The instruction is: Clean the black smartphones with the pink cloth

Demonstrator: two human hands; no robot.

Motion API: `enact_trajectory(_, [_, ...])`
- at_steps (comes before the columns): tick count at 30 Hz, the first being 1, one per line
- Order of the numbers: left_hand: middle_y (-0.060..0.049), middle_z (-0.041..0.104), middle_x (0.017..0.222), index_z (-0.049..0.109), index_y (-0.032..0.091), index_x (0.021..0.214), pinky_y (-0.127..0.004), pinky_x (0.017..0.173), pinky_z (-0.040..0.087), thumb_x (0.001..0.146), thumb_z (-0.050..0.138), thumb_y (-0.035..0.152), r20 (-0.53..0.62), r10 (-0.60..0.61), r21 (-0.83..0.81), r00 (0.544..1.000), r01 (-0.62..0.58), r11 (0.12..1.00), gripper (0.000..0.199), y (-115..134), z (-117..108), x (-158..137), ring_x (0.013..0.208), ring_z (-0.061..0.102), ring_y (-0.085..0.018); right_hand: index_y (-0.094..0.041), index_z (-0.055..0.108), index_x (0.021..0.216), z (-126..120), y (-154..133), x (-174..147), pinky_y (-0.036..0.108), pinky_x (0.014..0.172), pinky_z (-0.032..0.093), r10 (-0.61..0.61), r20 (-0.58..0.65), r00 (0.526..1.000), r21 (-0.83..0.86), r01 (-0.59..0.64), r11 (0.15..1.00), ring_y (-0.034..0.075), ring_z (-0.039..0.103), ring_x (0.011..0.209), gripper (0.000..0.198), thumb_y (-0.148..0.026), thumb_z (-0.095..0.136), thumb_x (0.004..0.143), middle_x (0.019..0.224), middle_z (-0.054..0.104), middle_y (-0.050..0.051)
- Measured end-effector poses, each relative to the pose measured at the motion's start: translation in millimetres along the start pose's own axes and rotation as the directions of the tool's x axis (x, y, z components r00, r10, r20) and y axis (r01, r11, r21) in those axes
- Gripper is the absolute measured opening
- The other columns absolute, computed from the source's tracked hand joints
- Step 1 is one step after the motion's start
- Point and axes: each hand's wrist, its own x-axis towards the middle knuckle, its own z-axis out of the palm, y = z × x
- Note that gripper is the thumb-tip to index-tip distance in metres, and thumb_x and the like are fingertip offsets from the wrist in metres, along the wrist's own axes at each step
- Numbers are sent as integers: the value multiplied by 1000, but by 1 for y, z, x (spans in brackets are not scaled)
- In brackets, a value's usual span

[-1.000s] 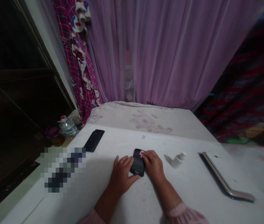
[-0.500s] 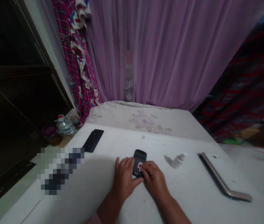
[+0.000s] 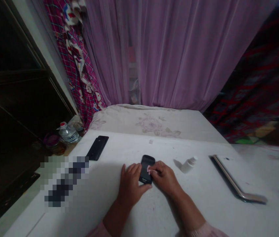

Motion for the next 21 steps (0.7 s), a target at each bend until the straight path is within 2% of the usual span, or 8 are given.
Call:
enact_trajectory(3, [-15,62,127,55,18,126,-63,107,26,72,77,47,-16,32,18,999,-32,999,65,-4,4,-1,119,54,-36,-22,71,73,-5,-7,-12,25,68,46,15,113,993,18,-17,1000,15,62,73,18,-16,54,73,78,65,2])
enact_trajectory(7, [-15,62,127,54,17,127,-62,106,28,74,75,46,-27,46,33,999,-45,998,64,-5,5,-1,119,55,-36,-22,70,72,-5,-8,-12,25,69,46,37,158,987,2,-38,999,15,62,74,17,-14,55,71,80,66,1])
enact_trajectory(9, [-15,61,127,54,17,127,-61,107,27,73,75,45,-28,44,29,999,-43,999,64,-5,5,-1,119,54,-35,-23,71,76,-1,-6,-6,26,72,46,46,99,994,-51,-41,998,15,62,77,17,-16,54,75,82,67,2])
enact_trajectory(11, [-16,61,128,54,16,127,-61,107,26,72,76,43,-28,40,21,999,-40,999,65,-4,4,-1,119,54,-35,-23,71,82,3,-3,1,27,74,45,43,-22,999,-126,-45,991,17,62,82,20,-20,52,80,85,67,3])
enact_trajectory(14, [-16,61,128,54,17,127,-61,107,26,71,78,41,-30,34,17,999,-33,999,66,-3,4,-1,119,54,-35,-23,72,89,10,1,11,28,73,45,49,-186,981,-202,-87,975,18,62,84,22,-27,51,86,88,66,5])
enact_trajectory(16, [-15,61,129,54,17,127,-61,108,26,70,78,41,-30,31,15,999,-30,999,66,-3,4,-1,120,54,-35,-23,72,89,11,2,16,28,72,46,76,-236,969,-199,-124,972,18,62,83,22,-30,52,86,88,67,5])
enact_trajectory(18, [-15,61,129,54,17,127,-62,108,26,70,79,41,-27,29,12,999,-29,1000,67,-3,4,-1,120,54,-35,-23,72,85,9,2,17,28,73,47,107,-219,970,-153,-142,978,18,63,83,20,-28,53,84,88,67,5])
enact_trajectory(21, [-15,61,128,54,17,127,-62,107,26,70,79,42,-23,30,12,999,-30,999,68,-3,4,-1,119,54,-35,-22,73,77,3,0,11,26,73,47,137,-64,988,-46,-141,989,17,65,81,15,-23,58,78,86,69,4])
